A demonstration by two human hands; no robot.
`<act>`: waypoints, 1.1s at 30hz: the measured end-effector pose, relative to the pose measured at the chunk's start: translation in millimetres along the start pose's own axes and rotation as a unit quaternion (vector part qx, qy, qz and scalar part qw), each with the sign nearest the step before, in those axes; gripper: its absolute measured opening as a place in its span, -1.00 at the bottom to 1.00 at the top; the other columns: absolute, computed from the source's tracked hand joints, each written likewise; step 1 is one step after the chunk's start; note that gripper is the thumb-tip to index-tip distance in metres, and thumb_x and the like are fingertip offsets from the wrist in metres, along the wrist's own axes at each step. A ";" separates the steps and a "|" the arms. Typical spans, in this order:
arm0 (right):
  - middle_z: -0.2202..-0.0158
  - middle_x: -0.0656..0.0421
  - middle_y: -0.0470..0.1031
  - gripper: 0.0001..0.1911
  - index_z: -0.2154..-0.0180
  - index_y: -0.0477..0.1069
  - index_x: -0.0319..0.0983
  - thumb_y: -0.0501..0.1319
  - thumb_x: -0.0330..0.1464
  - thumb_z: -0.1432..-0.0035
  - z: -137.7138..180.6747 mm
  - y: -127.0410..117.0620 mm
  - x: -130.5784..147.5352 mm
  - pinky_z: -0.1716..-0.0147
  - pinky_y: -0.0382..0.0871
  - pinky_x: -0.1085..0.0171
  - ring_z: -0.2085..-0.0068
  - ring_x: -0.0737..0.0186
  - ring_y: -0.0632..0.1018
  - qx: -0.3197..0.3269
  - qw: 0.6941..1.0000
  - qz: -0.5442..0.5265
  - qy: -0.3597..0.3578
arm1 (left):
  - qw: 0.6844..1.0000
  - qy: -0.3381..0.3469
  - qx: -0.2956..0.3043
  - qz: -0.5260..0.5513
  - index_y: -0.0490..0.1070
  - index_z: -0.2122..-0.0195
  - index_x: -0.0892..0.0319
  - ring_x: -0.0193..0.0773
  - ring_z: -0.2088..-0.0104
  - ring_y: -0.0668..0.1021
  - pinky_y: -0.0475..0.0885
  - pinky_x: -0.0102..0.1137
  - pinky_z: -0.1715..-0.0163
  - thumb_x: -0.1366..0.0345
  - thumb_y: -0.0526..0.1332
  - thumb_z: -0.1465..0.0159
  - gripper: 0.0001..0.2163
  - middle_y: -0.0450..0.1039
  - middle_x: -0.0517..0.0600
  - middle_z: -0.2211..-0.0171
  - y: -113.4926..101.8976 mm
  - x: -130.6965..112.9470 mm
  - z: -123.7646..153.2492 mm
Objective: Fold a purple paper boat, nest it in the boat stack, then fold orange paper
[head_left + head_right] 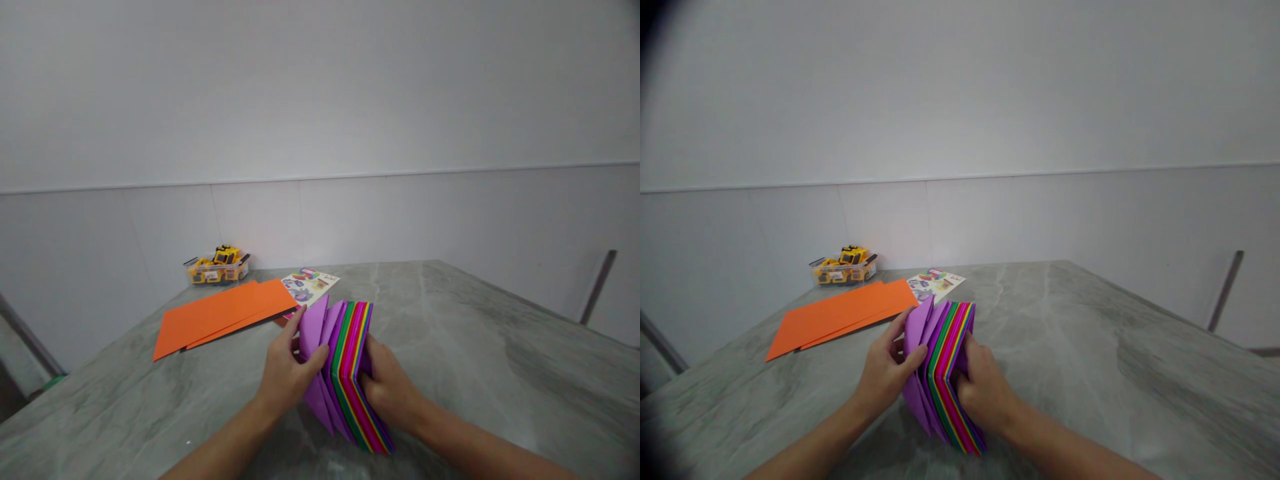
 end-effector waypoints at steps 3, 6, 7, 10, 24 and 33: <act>0.16 0.07 0.56 -0.49 0.03 0.32 -0.23 0.06 -0.60 0.06 -0.5 -2.5 -2.0 0.12 0.44 0.10 0.17 0.05 0.56 0.008 1.000 0.008 -0.006 | 0.999 -0.002 0.028 0.022 0.05 -0.28 0.24 -0.16 0.29 0.56 0.48 -0.37 0.36 0.14 0.27 -0.15 -0.28 0.47 0.13 0.07 -0.8 2.7 -1.4; 0.18 0.07 0.56 -0.49 0.04 0.34 -0.24 0.07 -0.60 0.08 1.2 -2.8 -3.1 0.13 0.44 0.10 0.18 0.04 0.56 0.014 1.000 0.010 -0.008 | 0.999 0.005 0.028 0.039 0.05 -0.29 0.22 -0.09 0.17 0.55 0.48 -0.30 0.20 0.15 0.29 -0.15 -0.28 0.45 0.12 0.00 0.1 2.6 -0.2; 0.18 0.07 0.56 -0.50 0.05 0.35 -0.24 0.07 -0.60 0.08 2.4 -2.0 -2.5 0.13 0.44 0.10 0.18 0.04 0.56 0.018 1.000 0.005 -0.009 | 0.999 0.012 0.011 0.044 0.11 -0.27 0.21 -0.06 0.09 0.53 0.45 -0.27 0.10 0.14 0.27 -0.17 -0.33 0.44 0.11 -0.03 0.5 1.5 0.7; 0.16 0.07 0.55 -0.53 0.09 0.39 -0.24 0.07 -0.60 0.08 7.0 2.6 3.6 0.13 0.44 0.11 0.17 0.05 0.55 0.027 1.000 -0.013 -0.011 | 0.997 0.024 -0.057 0.054 0.36 -0.12 0.19 -0.06 -0.10 0.42 0.22 -0.22 -0.16 0.11 0.16 -0.26 -0.56 0.43 0.06 -0.07 1.5 -3.8 4.5; 0.11 0.12 0.55 -0.58 0.12 0.45 -0.23 0.16 -0.56 0.09 4.5 -5.5 20.7 0.04 0.41 0.05 0.10 0.01 0.53 0.089 0.982 -0.165 0.006 | 0.992 0.034 0.015 0.122 0.50 0.02 0.19 0.01 -0.09 0.42 0.15 -0.17 -0.19 0.13 0.15 -0.27 -0.64 0.51 0.01 0.01 -10.2 -15.7 4.8; 0.09 0.13 0.55 -0.55 0.06 0.45 -0.21 0.18 -0.55 0.05 9.1 -2.6 19.5 0.05 0.42 0.06 0.10 0.02 0.54 0.098 0.971 -0.217 0.016 | 0.984 -0.014 -0.039 0.172 0.48 -0.01 0.13 -0.03 -0.13 0.39 0.14 -0.19 -0.20 0.10 0.15 -0.27 -0.64 0.47 -0.04 -0.04 3.4 -8.7 22.6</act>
Point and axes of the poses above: each hand's wrist, its own z-axis away from the middle knuckle, its own y-axis out of the palm, x = y × z, the point moved 1 cm from there along -z, towards the middle knuckle
